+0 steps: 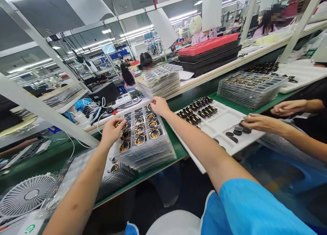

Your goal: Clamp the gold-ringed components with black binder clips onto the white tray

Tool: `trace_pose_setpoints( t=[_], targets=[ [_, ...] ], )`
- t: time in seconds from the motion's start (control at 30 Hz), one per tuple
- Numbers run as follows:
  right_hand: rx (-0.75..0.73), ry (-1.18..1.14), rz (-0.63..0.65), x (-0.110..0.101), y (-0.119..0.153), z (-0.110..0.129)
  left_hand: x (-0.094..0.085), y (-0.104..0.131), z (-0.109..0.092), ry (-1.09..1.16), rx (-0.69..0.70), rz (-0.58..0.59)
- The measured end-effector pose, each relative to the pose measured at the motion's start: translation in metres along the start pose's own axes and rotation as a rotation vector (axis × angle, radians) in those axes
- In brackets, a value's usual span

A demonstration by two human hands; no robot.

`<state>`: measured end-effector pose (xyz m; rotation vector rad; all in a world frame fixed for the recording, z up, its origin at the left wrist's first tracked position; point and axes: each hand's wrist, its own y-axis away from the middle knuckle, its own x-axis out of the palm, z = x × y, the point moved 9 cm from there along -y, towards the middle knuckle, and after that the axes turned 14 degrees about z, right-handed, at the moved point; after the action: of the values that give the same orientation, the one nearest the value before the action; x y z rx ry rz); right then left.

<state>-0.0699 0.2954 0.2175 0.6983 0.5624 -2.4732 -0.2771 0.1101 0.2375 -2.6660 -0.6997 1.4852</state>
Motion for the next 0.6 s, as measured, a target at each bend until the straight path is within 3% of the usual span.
trace_pose_setpoints(
  t=[0.1,0.17,0.23,0.33,0.47,0.53,0.6],
  targets=[
    [0.028,0.023,0.043,0.022,-0.015,0.000,0.009,-0.011,0.003,-0.143,0.023,0.067],
    [0.045,0.044,0.057,0.025,-0.016,-0.004,0.016,-0.012,0.000,-0.255,0.051,0.121],
    [0.058,0.060,0.057,0.017,-0.013,-0.011,0.021,-0.012,0.000,-0.344,0.055,0.179],
    [0.082,0.069,0.041,-0.012,-0.003,-0.031,0.022,-0.013,0.007,-0.419,0.047,0.208],
    [0.216,0.253,0.094,-0.045,0.034,-0.082,0.015,-0.009,0.010,-0.451,0.064,0.146],
    [0.302,0.365,0.175,-0.043,0.064,-0.112,0.006,0.004,-0.003,-0.387,0.130,0.048],
    [0.382,0.431,0.254,-0.031,0.098,-0.139,-0.005,0.031,-0.028,-0.259,0.257,-0.106]
  ],
)
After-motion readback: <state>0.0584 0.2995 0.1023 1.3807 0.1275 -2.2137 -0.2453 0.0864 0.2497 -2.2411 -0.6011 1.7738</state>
